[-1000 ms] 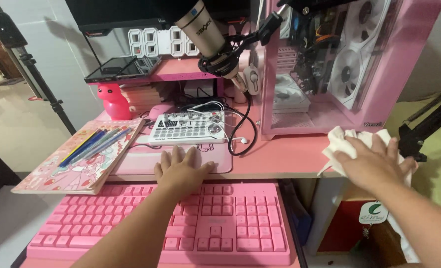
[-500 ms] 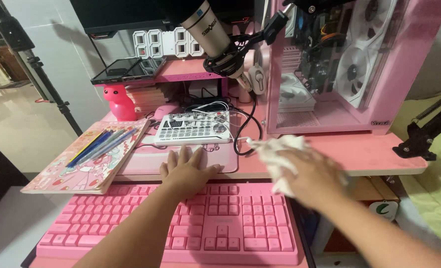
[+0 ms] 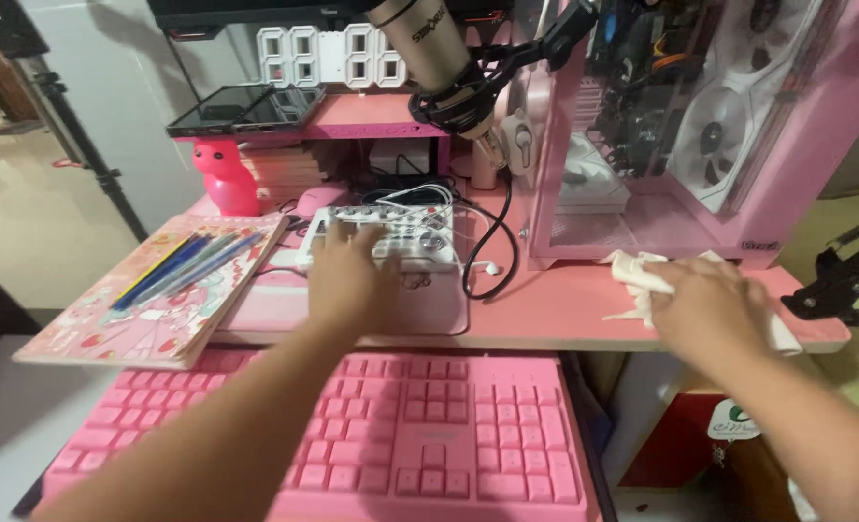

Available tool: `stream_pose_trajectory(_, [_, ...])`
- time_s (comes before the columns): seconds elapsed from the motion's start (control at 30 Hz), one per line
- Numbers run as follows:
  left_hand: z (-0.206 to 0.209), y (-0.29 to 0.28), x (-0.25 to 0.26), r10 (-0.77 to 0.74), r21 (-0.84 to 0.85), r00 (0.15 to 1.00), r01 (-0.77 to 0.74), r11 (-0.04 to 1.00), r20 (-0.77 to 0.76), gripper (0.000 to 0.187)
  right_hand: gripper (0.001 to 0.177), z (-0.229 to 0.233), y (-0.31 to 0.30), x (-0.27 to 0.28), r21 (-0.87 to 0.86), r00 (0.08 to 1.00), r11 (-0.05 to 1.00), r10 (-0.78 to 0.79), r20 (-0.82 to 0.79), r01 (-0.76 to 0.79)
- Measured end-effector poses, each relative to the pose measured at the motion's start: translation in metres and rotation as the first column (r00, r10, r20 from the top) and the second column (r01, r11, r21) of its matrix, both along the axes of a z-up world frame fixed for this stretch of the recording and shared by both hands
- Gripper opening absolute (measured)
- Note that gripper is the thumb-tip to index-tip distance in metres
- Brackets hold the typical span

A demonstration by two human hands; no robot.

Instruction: Cleaning a desk surface with a cloth and organizing cables and a notebook

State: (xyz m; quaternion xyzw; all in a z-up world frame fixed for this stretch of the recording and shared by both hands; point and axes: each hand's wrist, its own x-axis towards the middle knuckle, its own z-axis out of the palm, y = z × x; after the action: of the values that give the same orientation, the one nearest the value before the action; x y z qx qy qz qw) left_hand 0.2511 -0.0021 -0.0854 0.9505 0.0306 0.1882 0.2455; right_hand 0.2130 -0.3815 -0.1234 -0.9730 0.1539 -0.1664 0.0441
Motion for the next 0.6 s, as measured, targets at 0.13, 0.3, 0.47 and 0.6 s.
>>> stream_pose_trajectory(0.13, [0.027, -0.011, 0.054, -0.244, 0.317, 0.96, 0.192, 0.929, 0.136, 0.063, 0.052, -0.01, 0.005, -0.006, 0.094, 0.995, 0.995, 0.018, 0.102, -0.028])
stream_pose_trajectory(0.3, [0.052, -0.044, 0.075, -0.203, 0.498, 0.919, 0.358, 0.79, -0.338, 0.086, 0.053, -0.028, -0.004, -0.001, 0.083, 0.984, 0.996, 0.018, 0.176, -0.033])
stream_pose_trajectory(0.47, [0.047, -0.044, 0.1, -0.14, 0.572, 0.945, 0.292, 0.767, -0.296, 0.038, 0.054, -0.03, -0.002, -0.003, 0.004, 0.961, 0.999, 0.044, 0.272, -0.047])
stream_pose_trajectory(0.6, [0.033, -0.038, 0.117, -0.182, 0.638, 0.952, 0.3, 0.709, -0.246, 0.032, 0.052, -0.034, -0.003, -0.003, -0.027, 0.944, 0.998, 0.066, 0.322, -0.061])
